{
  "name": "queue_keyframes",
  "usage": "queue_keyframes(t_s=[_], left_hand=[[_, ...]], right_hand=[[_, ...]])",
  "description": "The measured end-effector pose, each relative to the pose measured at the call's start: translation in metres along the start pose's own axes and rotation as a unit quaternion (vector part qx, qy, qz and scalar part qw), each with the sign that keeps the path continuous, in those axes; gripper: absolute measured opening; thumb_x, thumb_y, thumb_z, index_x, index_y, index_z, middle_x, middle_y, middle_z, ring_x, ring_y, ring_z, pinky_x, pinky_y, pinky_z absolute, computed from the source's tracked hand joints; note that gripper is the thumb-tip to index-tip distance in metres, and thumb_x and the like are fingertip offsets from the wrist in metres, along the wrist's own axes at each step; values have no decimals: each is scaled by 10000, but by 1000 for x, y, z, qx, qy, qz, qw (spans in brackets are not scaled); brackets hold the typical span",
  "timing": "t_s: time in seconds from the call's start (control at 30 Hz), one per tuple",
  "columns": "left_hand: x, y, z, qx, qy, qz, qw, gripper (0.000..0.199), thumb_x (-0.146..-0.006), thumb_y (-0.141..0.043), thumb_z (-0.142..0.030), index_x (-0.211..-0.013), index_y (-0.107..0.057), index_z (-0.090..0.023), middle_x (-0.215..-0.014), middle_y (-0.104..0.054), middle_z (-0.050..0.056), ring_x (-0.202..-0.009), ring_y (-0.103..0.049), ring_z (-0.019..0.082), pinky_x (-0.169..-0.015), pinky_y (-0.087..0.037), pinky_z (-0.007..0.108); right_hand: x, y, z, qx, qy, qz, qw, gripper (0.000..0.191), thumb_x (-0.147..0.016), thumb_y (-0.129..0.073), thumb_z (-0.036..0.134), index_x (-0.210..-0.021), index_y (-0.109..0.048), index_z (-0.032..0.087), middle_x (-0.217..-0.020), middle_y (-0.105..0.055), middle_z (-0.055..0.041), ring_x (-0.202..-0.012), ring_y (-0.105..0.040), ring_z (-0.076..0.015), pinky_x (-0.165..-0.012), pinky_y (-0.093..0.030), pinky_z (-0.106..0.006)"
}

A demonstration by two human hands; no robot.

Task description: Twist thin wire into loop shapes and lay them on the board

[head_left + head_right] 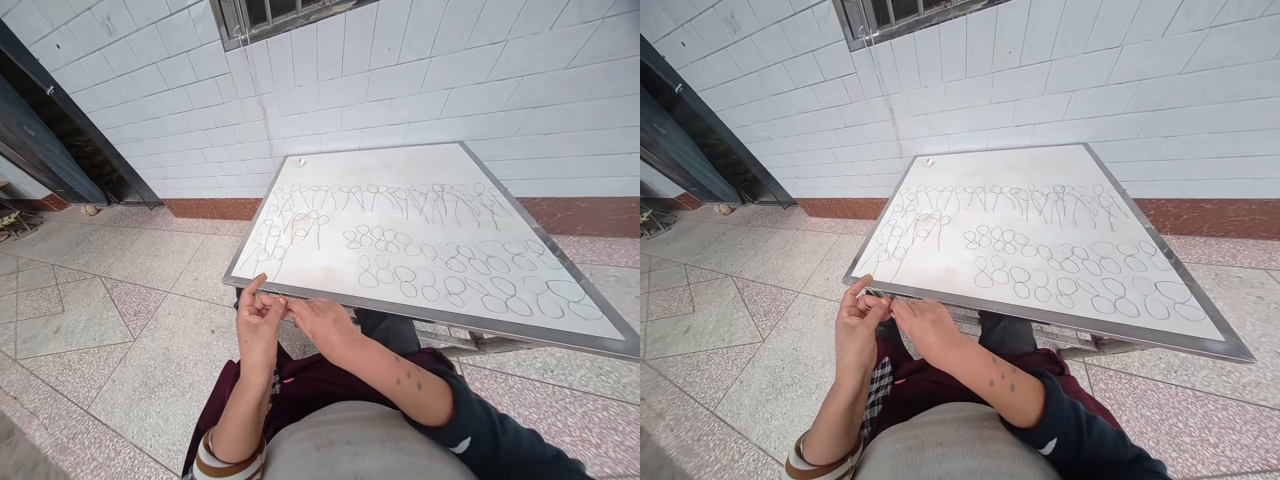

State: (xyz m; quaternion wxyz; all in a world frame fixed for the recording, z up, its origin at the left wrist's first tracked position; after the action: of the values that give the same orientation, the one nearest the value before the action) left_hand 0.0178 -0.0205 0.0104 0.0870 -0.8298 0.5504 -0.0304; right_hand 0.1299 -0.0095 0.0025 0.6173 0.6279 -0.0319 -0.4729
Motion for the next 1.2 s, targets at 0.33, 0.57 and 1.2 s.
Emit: queue_keyframes(t_s=[0.33,0.57,1.2], left_hand=[[1,0,4,-4,3,-16,1000,488,-726,-709,-197,-1190,-560,-179,-622,-558,-69,-607,-543,78,-694,-466,228],[3,-1,4,-13,8,-16,1000,479,-723,-708,-195,-1178,-561,-179,-623,-562,-66,-615,-549,86,-666,-471,221],[5,6,-3,-25,0,-32,999,459,-706,-707,-188,-1147,-582,-174,-629,-575,-63,-576,-553,82,-667,-474,230]], right_hand=[[2,-5,-9,-109,-52,73,990,121,-903,-477,116,-923,-558,203,-639,-638,56,-574,-561,-104,-518,-293,-229],[3,-4,-12,-137,-74,84,984,118,-945,-439,174,-982,-550,189,-637,-649,42,-554,-564,-110,-512,-296,-225],[11,-6,-13,-184,-62,28,981,155,-946,-432,153,-1023,-563,187,-845,-702,-20,-776,-645,-131,-656,-461,-229]])
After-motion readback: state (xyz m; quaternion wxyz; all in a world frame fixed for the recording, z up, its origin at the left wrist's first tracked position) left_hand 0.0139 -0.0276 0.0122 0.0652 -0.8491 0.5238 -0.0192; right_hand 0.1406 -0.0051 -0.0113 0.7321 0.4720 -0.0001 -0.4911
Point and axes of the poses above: each hand's wrist, its own x-axis away from the middle knuckle, its own y-axis out of the back of the hand, z = x × y, the point moved 7 cm from there along -x, towards the middle knuckle
